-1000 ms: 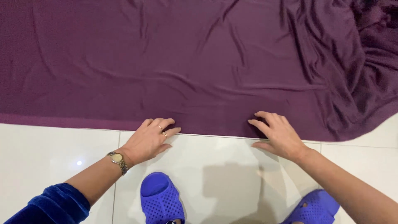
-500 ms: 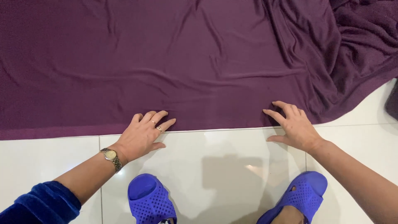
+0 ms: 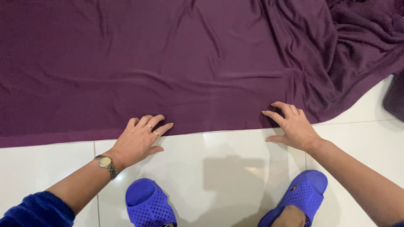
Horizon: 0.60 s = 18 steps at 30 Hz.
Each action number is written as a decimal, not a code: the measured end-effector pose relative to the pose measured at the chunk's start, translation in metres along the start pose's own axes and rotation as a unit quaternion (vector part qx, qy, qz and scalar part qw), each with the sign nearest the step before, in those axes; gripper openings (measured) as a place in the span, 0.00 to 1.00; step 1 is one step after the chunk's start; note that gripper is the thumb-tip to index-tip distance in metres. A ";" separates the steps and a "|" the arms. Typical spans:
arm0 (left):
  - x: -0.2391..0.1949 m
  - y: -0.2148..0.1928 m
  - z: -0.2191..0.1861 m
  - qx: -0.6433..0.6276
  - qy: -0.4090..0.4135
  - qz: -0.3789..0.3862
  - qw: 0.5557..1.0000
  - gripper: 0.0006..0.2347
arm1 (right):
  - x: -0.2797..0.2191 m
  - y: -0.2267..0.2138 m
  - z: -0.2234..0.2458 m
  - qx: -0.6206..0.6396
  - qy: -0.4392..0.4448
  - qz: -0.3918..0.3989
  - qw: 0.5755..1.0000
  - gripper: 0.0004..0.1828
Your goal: Smoothing out a large piece of purple fabric on a tiled floor and then gathering it together.
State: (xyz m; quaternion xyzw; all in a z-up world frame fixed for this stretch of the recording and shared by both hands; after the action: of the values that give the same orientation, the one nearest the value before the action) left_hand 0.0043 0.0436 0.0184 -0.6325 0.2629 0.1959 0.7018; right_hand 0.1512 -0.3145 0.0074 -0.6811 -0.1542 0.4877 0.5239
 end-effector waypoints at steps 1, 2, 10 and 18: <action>0.001 0.000 -0.001 -0.001 0.003 -0.001 1.000 0.28 | 0.000 -0.002 0.000 -0.001 0.003 0.002 1.000 0.47; 0.001 0.000 -0.002 0.005 0.007 -0.003 1.000 0.28 | 0.000 -0.004 0.000 0.013 0.000 0.000 1.000 0.47; 0.033 -0.034 -0.045 -0.006 0.091 -0.042 0.995 0.27 | -0.021 -0.002 -0.037 0.017 0.017 -0.074 0.997 0.53; 0.096 -0.074 -0.094 0.062 0.189 -0.109 0.974 0.22 | -0.024 0.004 -0.056 0.023 0.051 0.030 0.998 0.52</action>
State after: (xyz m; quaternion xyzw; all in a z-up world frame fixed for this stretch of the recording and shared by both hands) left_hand 0.1129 -0.0640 0.0117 -0.6384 0.3318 -0.0212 0.6942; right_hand 0.1849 -0.3646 0.0146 -0.6972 -0.0955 0.4710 0.5320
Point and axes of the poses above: each hand's wrist, its own x-axis towards the middle knuckle, its own y-axis out of the palm, z = x × y, the point moved 7 cm from there along x, towards the middle knuckle, and after that the axes turned 14 degrees about -y, right-handed, at the moved point
